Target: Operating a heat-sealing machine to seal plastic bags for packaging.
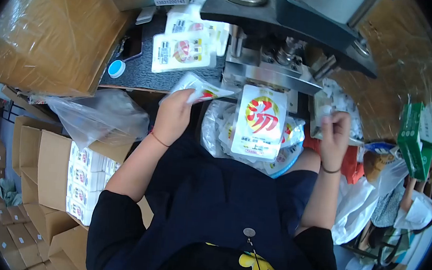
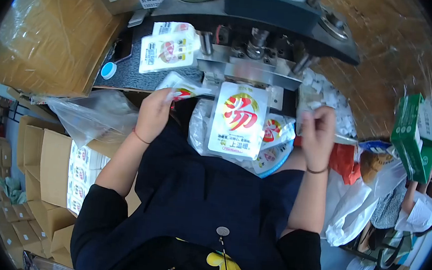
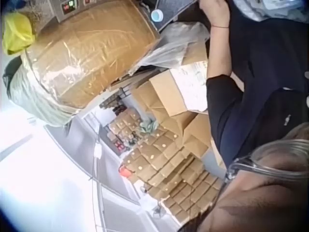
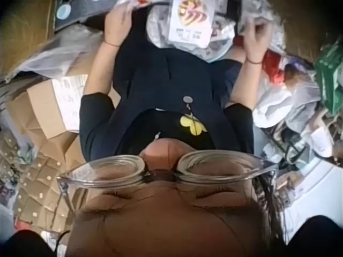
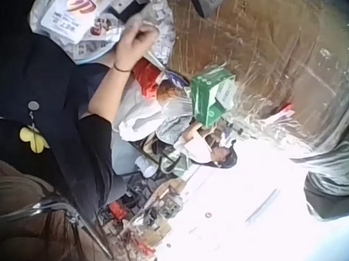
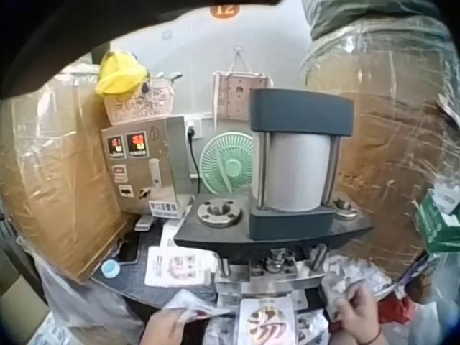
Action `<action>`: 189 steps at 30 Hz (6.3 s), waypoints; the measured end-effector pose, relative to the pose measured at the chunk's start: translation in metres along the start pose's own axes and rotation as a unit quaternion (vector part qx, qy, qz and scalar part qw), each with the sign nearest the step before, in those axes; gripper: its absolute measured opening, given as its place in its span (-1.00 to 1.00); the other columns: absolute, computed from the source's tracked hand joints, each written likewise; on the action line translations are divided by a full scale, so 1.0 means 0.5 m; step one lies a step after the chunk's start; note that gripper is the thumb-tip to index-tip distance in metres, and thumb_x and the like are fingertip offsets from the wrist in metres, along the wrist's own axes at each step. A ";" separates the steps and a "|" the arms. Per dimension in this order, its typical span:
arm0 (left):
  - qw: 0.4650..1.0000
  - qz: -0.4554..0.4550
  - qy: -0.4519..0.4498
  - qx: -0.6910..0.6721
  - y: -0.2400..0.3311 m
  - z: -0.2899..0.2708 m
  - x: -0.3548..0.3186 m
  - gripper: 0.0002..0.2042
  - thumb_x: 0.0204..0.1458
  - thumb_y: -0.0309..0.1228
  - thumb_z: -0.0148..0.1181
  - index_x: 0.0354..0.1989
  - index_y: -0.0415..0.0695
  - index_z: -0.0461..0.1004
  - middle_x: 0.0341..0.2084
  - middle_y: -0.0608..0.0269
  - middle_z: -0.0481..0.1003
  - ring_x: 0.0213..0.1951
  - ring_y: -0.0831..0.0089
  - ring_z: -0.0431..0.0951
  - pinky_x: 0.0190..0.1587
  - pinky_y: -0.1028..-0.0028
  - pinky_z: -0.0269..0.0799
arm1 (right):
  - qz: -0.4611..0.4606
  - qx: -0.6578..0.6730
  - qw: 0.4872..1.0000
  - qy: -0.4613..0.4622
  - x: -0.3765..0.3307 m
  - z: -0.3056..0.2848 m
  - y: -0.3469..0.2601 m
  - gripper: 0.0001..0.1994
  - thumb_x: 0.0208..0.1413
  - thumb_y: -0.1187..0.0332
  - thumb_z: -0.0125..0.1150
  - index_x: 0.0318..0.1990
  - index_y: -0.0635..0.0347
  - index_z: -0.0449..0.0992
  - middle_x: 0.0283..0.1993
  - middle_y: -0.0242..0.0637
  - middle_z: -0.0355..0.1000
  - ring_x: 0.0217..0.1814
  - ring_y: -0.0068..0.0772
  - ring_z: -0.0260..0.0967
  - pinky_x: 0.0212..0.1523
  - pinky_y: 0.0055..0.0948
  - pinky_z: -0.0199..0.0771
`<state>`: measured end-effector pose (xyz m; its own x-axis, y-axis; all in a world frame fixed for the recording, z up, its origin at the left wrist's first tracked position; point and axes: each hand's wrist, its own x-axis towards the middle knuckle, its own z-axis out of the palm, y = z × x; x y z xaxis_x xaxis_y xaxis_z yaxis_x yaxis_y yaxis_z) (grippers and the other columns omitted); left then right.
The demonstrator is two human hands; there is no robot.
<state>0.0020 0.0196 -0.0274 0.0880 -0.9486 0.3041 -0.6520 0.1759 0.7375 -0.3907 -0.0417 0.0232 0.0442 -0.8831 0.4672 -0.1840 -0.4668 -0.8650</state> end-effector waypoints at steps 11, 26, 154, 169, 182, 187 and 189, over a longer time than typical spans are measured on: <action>0.880 -0.142 -0.261 -0.370 0.178 0.104 -0.040 -0.69 0.21 -0.23 0.28 -0.21 -0.31 0.62 -0.45 0.34 0.60 -0.41 0.70 0.50 -0.32 0.60 0.46 | -0.072 -0.096 0.961 -0.249 0.037 0.129 -0.135 -0.86 0.28 0.40 0.11 -0.17 0.28 0.51 -0.25 -0.23 0.49 -0.24 -0.36 0.43 -0.20 -0.43 0.42; 0.700 -0.311 -0.293 -0.573 0.139 0.150 0.075 -0.67 0.10 -0.60 0.22 0.06 -0.36 0.45 -0.05 -0.01 0.58 -0.08 0.29 0.65 0.00 0.31 0.60 | 0.032 -0.550 0.819 -0.159 0.098 -0.064 0.069 -0.72 0.07 0.44 0.23 -0.02 0.02 0.53 -0.14 -0.02 0.44 -0.10 0.15 0.45 -0.10 -0.09 0.50; 0.938 -0.075 -0.231 -0.246 0.173 0.084 -0.024 -0.73 0.16 -0.29 0.33 -0.20 -0.31 0.64 -0.38 0.28 0.65 -0.36 0.68 0.55 -0.28 0.59 0.48 | 0.040 0.110 0.975 -0.189 0.008 0.114 -0.105 -0.85 0.26 0.42 0.22 -0.13 0.32 0.51 -0.15 -0.31 0.53 -0.08 -0.52 0.46 -0.03 -0.51 0.44; 0.696 -0.299 -0.328 -0.565 0.178 0.154 0.016 -0.68 0.10 -0.57 0.25 0.06 -0.31 0.48 -0.09 0.07 0.60 -0.10 0.35 0.65 0.01 0.33 0.58 | -0.028 -0.441 0.891 -0.108 0.082 -0.054 0.005 -0.71 0.16 0.38 0.19 0.05 0.11 0.49 -0.04 0.00 0.47 -0.08 0.05 0.50 -0.09 -0.21 0.51; 0.962 0.074 0.250 0.083 0.031 -0.010 0.172 -0.50 0.18 -0.12 0.19 0.13 -0.24 0.30 0.08 -0.22 0.39 0.12 -0.13 0.42 0.11 0.02 0.38 | -0.002 -0.454 0.888 -0.071 0.073 -0.072 0.104 -0.78 0.07 0.53 0.19 -0.09 0.26 0.52 -0.09 0.02 0.44 -0.02 0.14 0.40 0.01 -0.14 0.44; 0.915 0.229 -0.026 0.332 -0.036 -0.020 0.064 -0.68 0.15 -0.47 0.06 0.08 -0.15 0.49 0.14 -0.05 0.44 0.14 -0.04 0.44 0.14 0.13 0.38 | -0.120 -0.419 0.900 -0.011 0.055 -0.063 0.046 -0.78 0.17 0.50 0.12 -0.03 0.26 0.46 -0.08 0.03 0.47 0.00 0.14 0.42 -0.04 -0.15 0.43; 0.981 0.124 0.015 0.148 -0.022 -0.017 0.023 -0.69 0.07 -0.58 0.07 0.01 -0.21 0.53 -0.10 0.01 0.58 -0.03 0.06 0.57 0.04 0.25 0.46 | -0.081 -0.397 0.914 -0.003 0.039 -0.041 0.015 -0.81 0.23 0.44 0.08 -0.03 0.24 0.46 -0.13 0.00 0.48 -0.12 0.06 0.45 -0.11 -0.19 0.45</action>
<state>0.0164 0.0090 -0.0268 -0.0816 -0.8774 0.4728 -0.8462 0.3117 0.4323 -0.4113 -0.0612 0.0296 0.1384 -0.8068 0.5743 -0.8287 -0.4118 -0.3789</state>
